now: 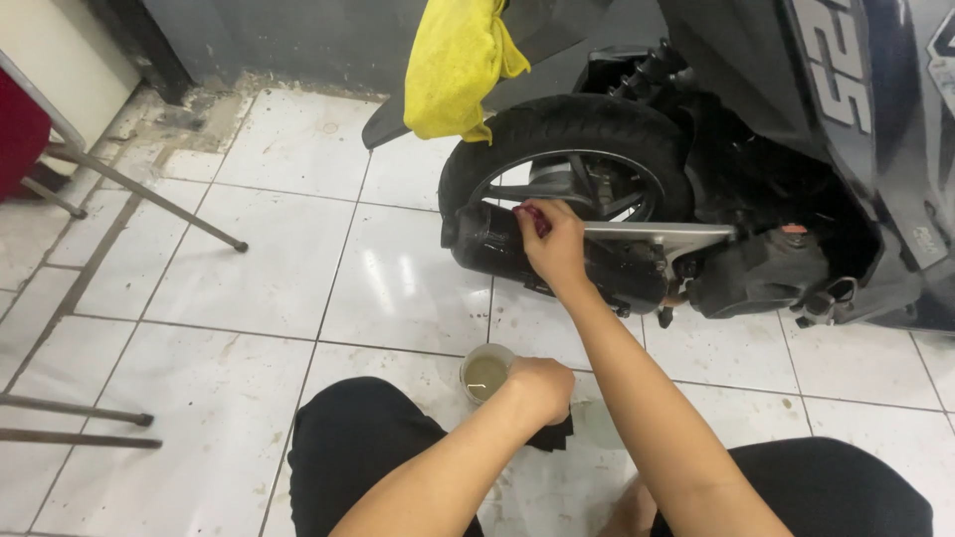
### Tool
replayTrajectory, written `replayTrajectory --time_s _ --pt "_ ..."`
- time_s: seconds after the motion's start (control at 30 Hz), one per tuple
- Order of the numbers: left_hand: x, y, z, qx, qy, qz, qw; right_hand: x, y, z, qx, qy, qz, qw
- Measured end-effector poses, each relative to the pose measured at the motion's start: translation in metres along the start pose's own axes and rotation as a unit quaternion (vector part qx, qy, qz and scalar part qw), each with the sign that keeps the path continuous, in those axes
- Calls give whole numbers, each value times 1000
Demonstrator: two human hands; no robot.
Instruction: The person cleans the exhaust pipe of a motorcycle using a spray bottle and a cloth. They spray the exhaust pipe with a liquid and then wipe it down with a dark cloth, repeating the process to remove dirt.
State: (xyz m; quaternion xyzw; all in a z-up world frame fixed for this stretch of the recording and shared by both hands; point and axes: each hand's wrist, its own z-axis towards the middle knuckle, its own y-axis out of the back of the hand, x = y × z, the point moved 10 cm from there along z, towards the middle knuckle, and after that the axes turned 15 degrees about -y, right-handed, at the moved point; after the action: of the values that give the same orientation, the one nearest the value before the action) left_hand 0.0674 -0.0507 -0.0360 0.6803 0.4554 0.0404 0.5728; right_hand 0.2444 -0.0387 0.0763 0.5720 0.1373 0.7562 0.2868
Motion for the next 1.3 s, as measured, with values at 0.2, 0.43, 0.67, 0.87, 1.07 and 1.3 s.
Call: replayTrajectory --time_s 0.2,0.43,0.67,0.87,1.07,1.3 --pt "9 -9 16 -16 0 30 999 30 3 -24 16 28 6 999" --pt "7 -12 17 -12 -1 27 1000 17 -3 -11 -20 29 18 999" --pt "6 -12 19 6 3 26 1000 24 7 -15 -20 39 1 999" --pt "2 -7 6 -24 -7 40 999 40 -2 -24 -25 57 5 998" --pt "7 -13 7 1 3 33 999 18 -1 -12 -31 33 1 999" --pt "5 -4 -5 59 54 36 996 37 13 -42 -31 66 -40 996"
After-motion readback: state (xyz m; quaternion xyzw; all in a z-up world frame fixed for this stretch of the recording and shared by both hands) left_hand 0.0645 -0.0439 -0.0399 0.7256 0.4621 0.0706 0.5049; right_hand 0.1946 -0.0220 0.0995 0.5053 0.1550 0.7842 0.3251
